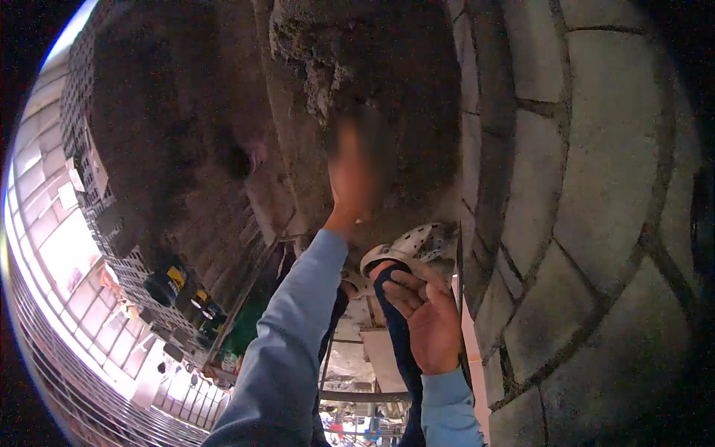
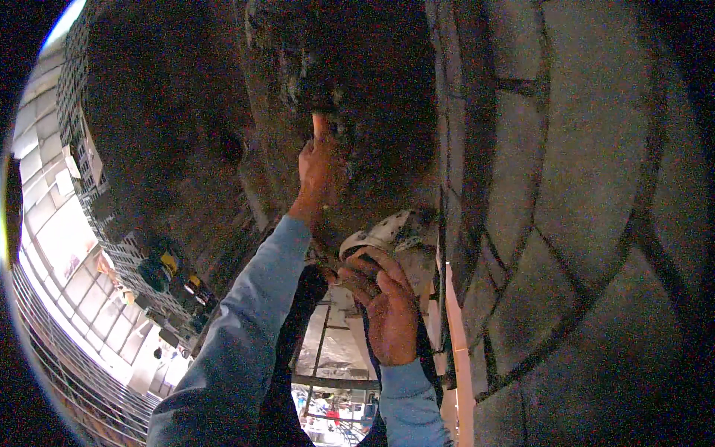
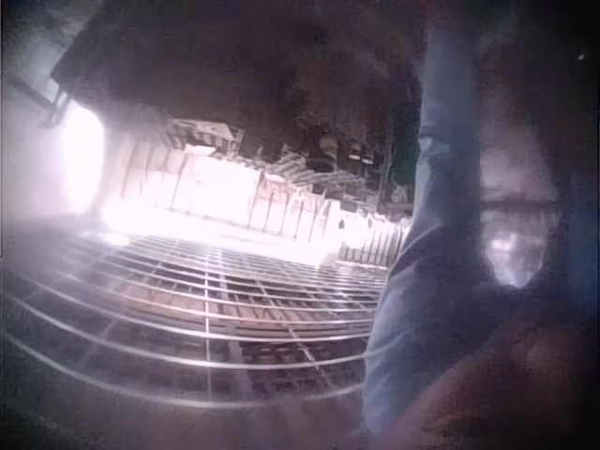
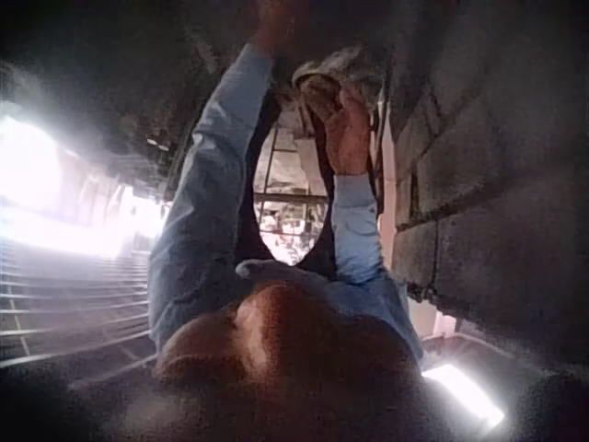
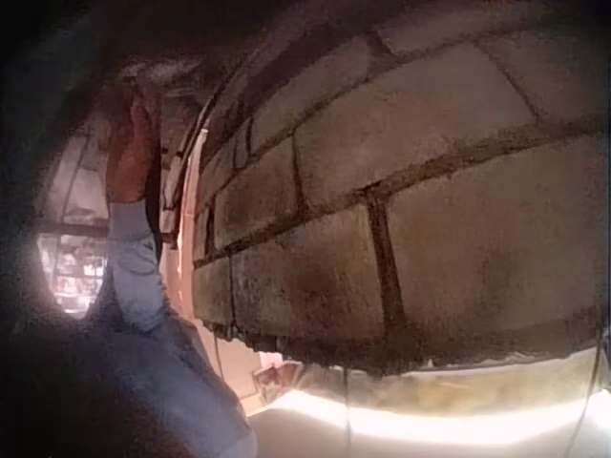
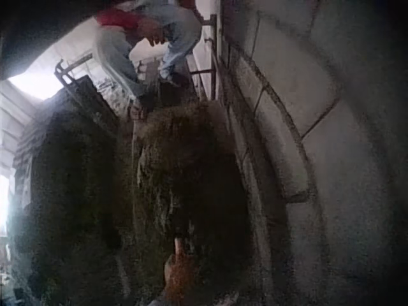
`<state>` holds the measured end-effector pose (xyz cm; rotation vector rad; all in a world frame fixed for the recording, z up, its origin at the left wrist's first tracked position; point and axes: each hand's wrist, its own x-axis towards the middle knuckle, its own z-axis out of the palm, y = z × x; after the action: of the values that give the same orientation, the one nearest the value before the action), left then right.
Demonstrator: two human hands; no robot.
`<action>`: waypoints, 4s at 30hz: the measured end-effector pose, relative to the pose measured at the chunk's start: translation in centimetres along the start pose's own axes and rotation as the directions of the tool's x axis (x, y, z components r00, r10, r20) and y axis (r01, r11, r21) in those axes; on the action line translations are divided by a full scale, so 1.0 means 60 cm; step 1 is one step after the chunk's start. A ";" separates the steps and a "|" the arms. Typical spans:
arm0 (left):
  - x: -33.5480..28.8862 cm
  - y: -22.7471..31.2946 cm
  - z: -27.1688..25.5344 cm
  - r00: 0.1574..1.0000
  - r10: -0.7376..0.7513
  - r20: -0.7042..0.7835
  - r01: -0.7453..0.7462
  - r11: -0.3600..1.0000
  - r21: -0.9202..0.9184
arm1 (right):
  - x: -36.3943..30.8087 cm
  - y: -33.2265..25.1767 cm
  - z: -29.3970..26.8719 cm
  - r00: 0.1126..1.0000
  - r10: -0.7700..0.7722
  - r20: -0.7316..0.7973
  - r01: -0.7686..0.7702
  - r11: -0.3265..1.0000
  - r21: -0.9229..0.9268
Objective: The person uses a trowel to apply and smooth cement onto a horizontal beam or wall section. They repeatedly scoop the material and spread it along the surface, occasionally using their hand to assist in smoothing the texture.
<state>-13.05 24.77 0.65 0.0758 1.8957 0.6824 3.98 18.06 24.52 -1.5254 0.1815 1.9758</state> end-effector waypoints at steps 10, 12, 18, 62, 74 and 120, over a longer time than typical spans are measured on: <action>-0.048 -0.065 -0.109 0.999 0.019 0.034 -0.018 0.999 -0.050 | -0.015 0.000 0.005 0.996 -0.089 0.011 0.089 0.995 0.051; -0.067 -0.062 -0.128 0.998 0.021 0.051 -0.017 0.996 -0.085 | -0.010 0.012 0.001 0.996 -0.086 -0.034 0.090 0.984 0.155; -0.178 0.010 -0.196 0.997 0.031 0.067 -0.040 0.991 0.130 | -0.008 0.025 -0.035 0.991 -0.109 -0.082 0.129 0.945 0.301; -0.616 1.523 0.380 -0.192 -0.174 0.966 -0.620 -0.741 -0.257 | -0.002 -0.783 0.564 0.840 -0.536 -0.084 0.117 0.027 0.993; -0.618 1.533 0.385 -0.274 -0.111 0.955 -0.351 -0.913 -0.207 | -0.008 -0.812 0.559 0.807 -0.563 -0.176 0.138 -0.110 0.984; -0.563 1.633 0.403 -0.608 -0.127 0.784 -0.203 -0.930 -0.308 | -0.026 -0.866 0.555 0.829 -0.500 -0.250 0.190 -0.169 0.967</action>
<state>-2.58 104.65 70.16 -2.9096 -0.0488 -0.3432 5.36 74.21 50.12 -0.1716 0.8255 0.8604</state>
